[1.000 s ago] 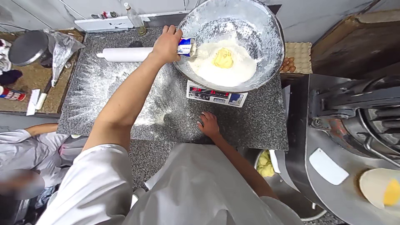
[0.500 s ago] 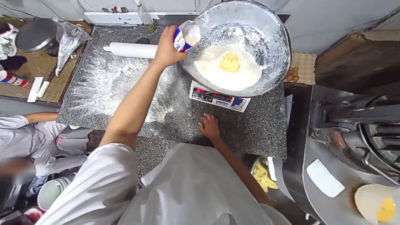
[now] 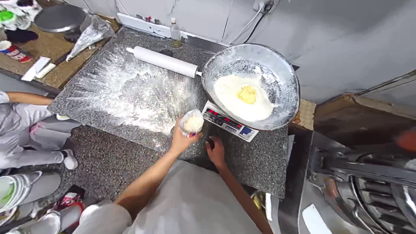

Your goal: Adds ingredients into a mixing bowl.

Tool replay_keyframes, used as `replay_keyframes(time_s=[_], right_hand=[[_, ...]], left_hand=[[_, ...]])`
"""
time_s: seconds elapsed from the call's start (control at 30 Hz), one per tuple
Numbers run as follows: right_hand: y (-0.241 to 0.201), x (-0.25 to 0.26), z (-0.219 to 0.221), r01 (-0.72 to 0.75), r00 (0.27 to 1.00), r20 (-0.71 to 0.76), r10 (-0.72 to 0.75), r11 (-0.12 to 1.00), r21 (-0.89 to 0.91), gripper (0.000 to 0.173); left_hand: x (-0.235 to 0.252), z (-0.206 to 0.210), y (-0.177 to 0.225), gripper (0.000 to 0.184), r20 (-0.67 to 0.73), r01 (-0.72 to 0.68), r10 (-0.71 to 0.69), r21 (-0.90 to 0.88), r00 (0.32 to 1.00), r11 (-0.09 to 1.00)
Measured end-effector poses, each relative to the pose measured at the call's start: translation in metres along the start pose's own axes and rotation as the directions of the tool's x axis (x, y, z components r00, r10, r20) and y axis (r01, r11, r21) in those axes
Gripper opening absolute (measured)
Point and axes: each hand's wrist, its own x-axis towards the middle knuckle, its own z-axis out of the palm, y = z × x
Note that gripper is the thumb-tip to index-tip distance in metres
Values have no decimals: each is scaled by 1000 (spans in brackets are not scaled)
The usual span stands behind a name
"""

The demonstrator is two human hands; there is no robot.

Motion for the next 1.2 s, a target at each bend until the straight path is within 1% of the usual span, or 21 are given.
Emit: replay_keyframes(time_s=[0.07, 0.1, 0.17, 0.2, 0.23, 0.27, 0.3, 0.33, 0.37, 0.4, 0.43, 0.47, 0.53, 0.63, 0.7, 0.73, 0.77, 0.83, 0.9, 1.07, 1.2], right_hand=[[-48, 17, -38, 52, 996, -81, -32, 964, 260, 38], [-75, 27, -60, 72, 996, -85, -41, 908, 412, 46], [-123, 54, -106, 22, 1000, -19, -13, 682, 731, 68], [-142, 71, -127, -30, 999, 20, 24, 513, 858, 68], [-158, 84, -147, -66, 997, 43, 71, 372, 926, 60], [-172, 91, -166, -35, 995, 5, 100, 297, 954, 51], [-183, 92, -182, 95, 990, -122, 69, 305, 948, 48], [-189, 90, -197, 303, 947, -319, -29, 401, 864, 56], [-190, 87, -211, 512, 845, -512, -154, 512, 690, 73], [-192, 82, -223, 644, 733, -636, -239, 543, 538, 84], [-194, 77, -229, 708, 659, -700, -275, 539, 456, 87], [-195, 69, -229, 729, 635, -712, -299, 538, 424, 85], [-187, 54, -215, 701, 680, -623, -387, 592, 398, 70], [-155, 38, -157, 521, 853, -253, -456, 729, 443, 54], [-126, 24, -117, 224, 933, 149, -328, 852, 474, 56], [-111, 14, -101, 49, 926, 312, -212, 887, 459, 55], [-98, 1, -89, -112, 908, 407, -95, 883, 456, 51], [-81, -25, -80, -285, 878, 478, 33, 837, 467, 42], [-72, -39, -79, -311, 862, 505, 39, 827, 468, 47], [-74, -47, -82, -199, 853, 514, -94, 851, 487, 72], [-86, -46, -71, -100, 924, 360, -131, 825, 557, 60]], left_hand=[[-23, -6, -14, 98, -98, 33, -31, 16, 995, 999], [-32, -10, -21, 97, -142, 42, -39, 17, 989, 999], [-48, -15, -33, 98, -182, 49, -45, 18, 982, 999], [-50, -15, -36, 99, -186, 45, -38, 33, 982, 998], [-51, -13, -37, 99, -189, 38, -27, 56, 982, 998], [-53, -13, -36, 100, -190, 27, -11, 81, 982, 996], [-53, -15, -35, 99, -193, -7, 26, 97, 981, 995], [-53, -16, -32, 97, -197, -52, 74, 112, 978, 992], [-51, -16, -30, 95, -205, -94, 117, 119, 972, 988], [-50, -17, -28, 94, -214, -121, 144, 114, 966, 986], [-49, -17, -26, 94, -228, -139, 160, 106, 961, 985], [-50, -16, -23, 94, -238, -143, 162, 94, 958, 985], [-52, -11, -17, 97, -235, -138, 147, 55, 961, 989], [-61, -16, 4, 97, -182, -68, 67, 1, 981, 998], [-62, -14, 9, 95, -87, -9, 5, -37, 996, 999], [-64, -11, 9, 94, -28, 8, -9, -27, 1000, 1000], [-67, -7, 7, 93, 30, 9, -8, -22, 1000, 1000], [-74, 0, 6, 92, 121, -3, 6, -20, 993, 1000], [-79, 0, 6, 92, 190, -13, 19, -29, 982, 999], [-88, -2, 0, 92, 224, -10, 21, -51, 974, 999], [-87, -2, 0, 93, 227, -11, 34, -101, 973, 995]])
